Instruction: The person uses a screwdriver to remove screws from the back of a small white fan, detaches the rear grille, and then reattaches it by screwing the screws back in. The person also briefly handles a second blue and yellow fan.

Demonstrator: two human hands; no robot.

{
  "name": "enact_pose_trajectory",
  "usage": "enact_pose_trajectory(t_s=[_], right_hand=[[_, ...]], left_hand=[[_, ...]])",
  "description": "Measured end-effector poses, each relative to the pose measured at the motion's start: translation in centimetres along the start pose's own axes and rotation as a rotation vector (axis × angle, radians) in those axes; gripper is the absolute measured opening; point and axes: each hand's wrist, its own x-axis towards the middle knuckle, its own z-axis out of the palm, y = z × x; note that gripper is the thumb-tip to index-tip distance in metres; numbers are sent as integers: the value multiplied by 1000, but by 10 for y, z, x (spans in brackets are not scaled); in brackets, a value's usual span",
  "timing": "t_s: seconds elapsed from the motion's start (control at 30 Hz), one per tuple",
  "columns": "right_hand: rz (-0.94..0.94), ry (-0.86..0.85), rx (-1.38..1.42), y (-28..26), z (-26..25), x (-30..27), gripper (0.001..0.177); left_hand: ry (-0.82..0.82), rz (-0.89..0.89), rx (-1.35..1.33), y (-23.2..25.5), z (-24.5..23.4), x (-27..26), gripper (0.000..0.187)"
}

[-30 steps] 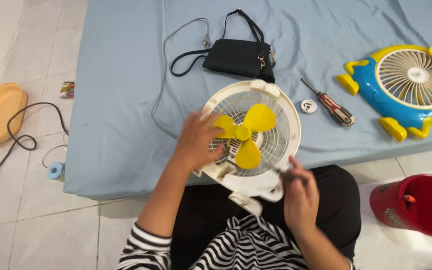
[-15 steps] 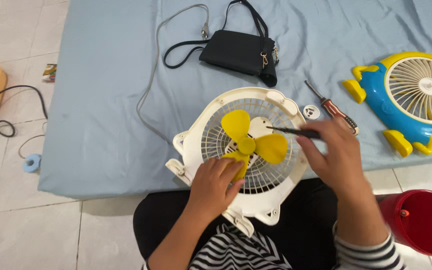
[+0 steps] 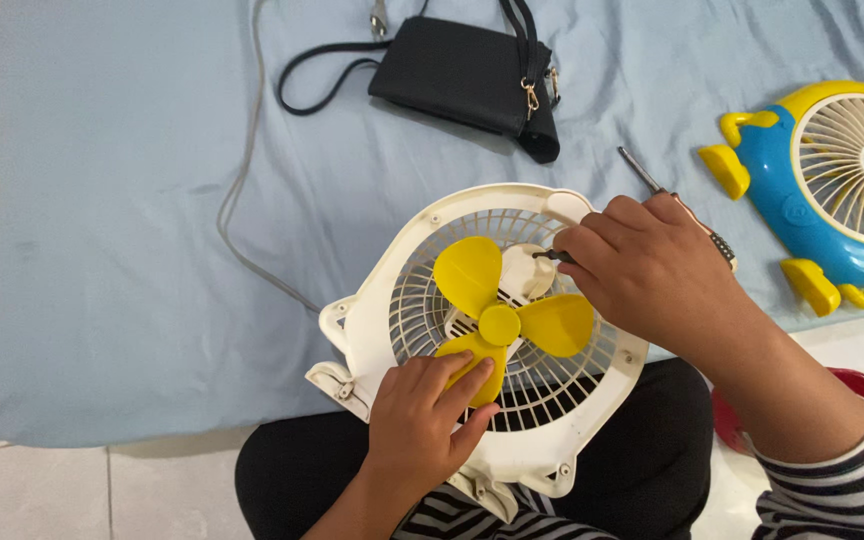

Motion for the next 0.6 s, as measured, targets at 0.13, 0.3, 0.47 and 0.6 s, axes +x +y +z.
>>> enact_pose_trajectory(t_s=[0.13,0.3,0.47,0.6], right_hand=[[-24,-66,-63,-3,-3,6,17],[-88,-125,-119,-3,-10,9,19],[-83,-150,-92,-5,4,10,13],[7,-143,12,1,17,10,14]], left_hand=[[6,6,-11,-2,2,-2,47],[10,5,-1,-1,2,-1,47],[-11,1,34,4,4,3,47],[-15,-13,51,6,4,6,46]])
